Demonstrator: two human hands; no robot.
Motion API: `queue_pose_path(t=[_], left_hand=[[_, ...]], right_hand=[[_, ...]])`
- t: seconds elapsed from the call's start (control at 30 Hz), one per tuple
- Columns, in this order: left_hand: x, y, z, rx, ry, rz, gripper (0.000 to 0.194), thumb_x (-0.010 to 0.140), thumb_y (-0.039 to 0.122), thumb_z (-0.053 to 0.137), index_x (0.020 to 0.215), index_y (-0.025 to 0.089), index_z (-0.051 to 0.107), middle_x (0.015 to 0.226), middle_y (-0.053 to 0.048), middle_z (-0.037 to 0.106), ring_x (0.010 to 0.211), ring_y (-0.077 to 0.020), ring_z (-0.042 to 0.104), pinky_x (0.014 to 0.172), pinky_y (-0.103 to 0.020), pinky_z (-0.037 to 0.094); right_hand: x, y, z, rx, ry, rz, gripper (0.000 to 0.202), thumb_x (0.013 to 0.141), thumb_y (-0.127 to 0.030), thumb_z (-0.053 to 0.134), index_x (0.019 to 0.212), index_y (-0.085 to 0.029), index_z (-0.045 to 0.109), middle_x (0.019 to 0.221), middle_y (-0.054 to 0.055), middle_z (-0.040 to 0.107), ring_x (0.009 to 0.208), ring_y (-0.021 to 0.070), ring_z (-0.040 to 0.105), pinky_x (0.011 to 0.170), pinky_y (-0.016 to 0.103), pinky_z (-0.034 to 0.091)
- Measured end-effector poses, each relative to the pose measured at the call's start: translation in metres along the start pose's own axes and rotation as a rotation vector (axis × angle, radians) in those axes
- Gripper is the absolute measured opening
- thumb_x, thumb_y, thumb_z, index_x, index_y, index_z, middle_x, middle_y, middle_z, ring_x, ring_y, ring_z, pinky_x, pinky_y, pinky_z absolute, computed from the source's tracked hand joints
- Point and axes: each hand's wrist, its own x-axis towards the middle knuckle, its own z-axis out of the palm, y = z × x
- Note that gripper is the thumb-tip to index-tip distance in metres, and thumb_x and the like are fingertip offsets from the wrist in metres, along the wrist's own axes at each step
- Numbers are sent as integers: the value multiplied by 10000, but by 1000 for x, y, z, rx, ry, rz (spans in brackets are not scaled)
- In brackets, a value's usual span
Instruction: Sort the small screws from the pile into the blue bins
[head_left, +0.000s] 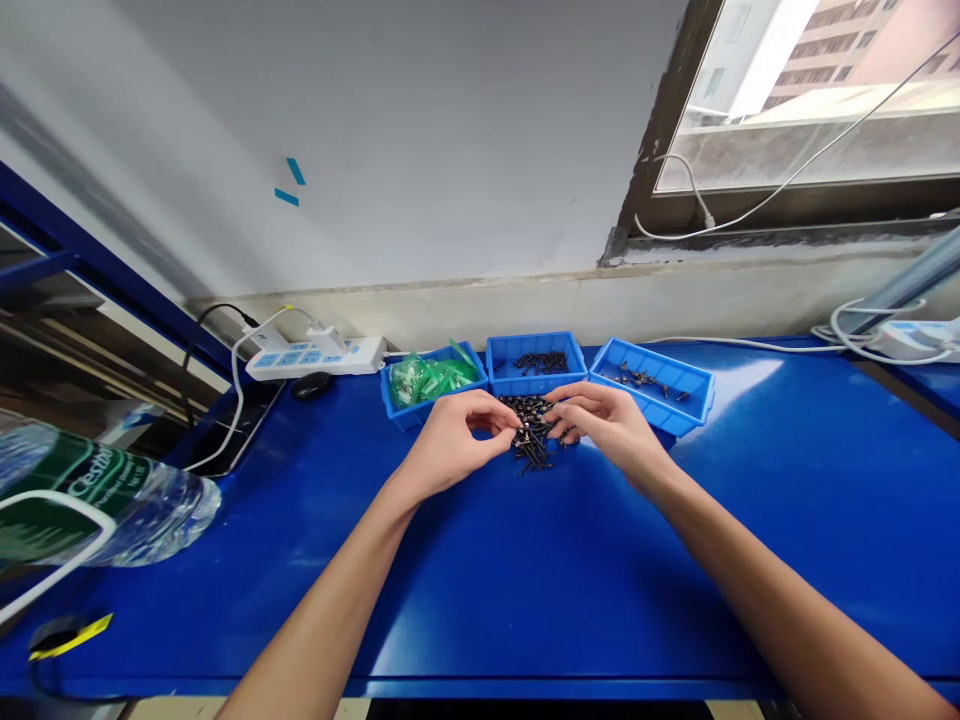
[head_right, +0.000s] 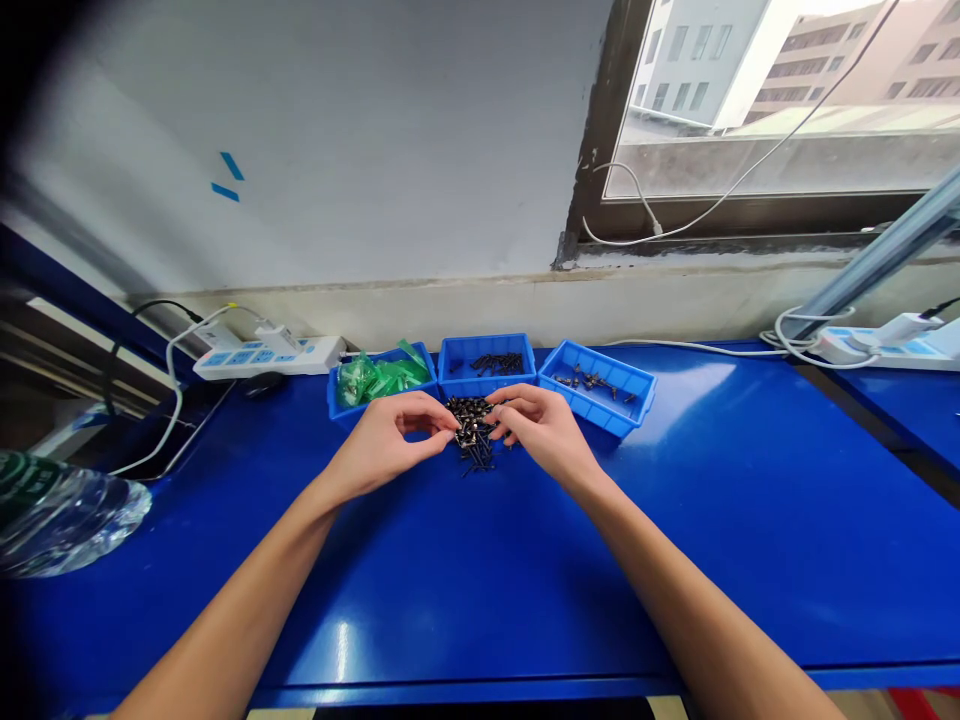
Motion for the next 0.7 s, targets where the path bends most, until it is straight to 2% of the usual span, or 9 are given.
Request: queue_pose_path(t=[0.1, 0.2, 0.33, 0.53, 0.7], left_hand=[[0, 2, 2, -113, 27, -80, 109, 758, 265, 728, 794, 162, 728, 866, -60, 761, 763, -180, 728, 754, -307, 631], [1, 3, 3, -179, 42, -120, 128, 742, 274, 741, 782, 160, 699, 884, -61, 760, 772, -183, 736, 758, -312, 638], [1, 4, 2, -180, 34, -133, 137, 745, 273, 746, 775, 164, 670, 884, -47, 735, 781, -181, 736, 748, -304, 633], [0, 1, 3, -223, 9, -142, 264, 741, 284, 786, 832, 184, 560, 843, 14, 636, 772, -164, 743, 715, -263, 608], [0, 2, 3, -188, -39, -124, 229, 795, 298, 767, 855, 184, 577, 872, 0, 649, 729, -153, 729, 678, -261, 595]], right_hand=[[-1, 3, 3, -26, -102, 12, 207, 667, -307, 785, 818, -171, 743, 739, 54, 768, 655, 186, 725, 617, 289, 562], [-3, 1, 5, 5, -167, -10, 260, 645, -344, 861, 794, -176, 730, 765, 50, 781, 717, 200, 751, 689, 308, 594], [-5, -2, 5, 61, -177, -8, 326, 625, -397, 899, 797, -185, 721, 771, 52, 793, 741, 215, 772, 717, 326, 615], [-3, 2, 3, 120, -242, 21, 277, 650, -334, 890, 841, -166, 782, 745, 55, 790, 708, 196, 763, 711, 311, 609], [-4, 3, 3, 138, -251, 36, 249, 651, -338, 893, 812, -165, 813, 716, 63, 780, 663, 183, 732, 688, 316, 594]])
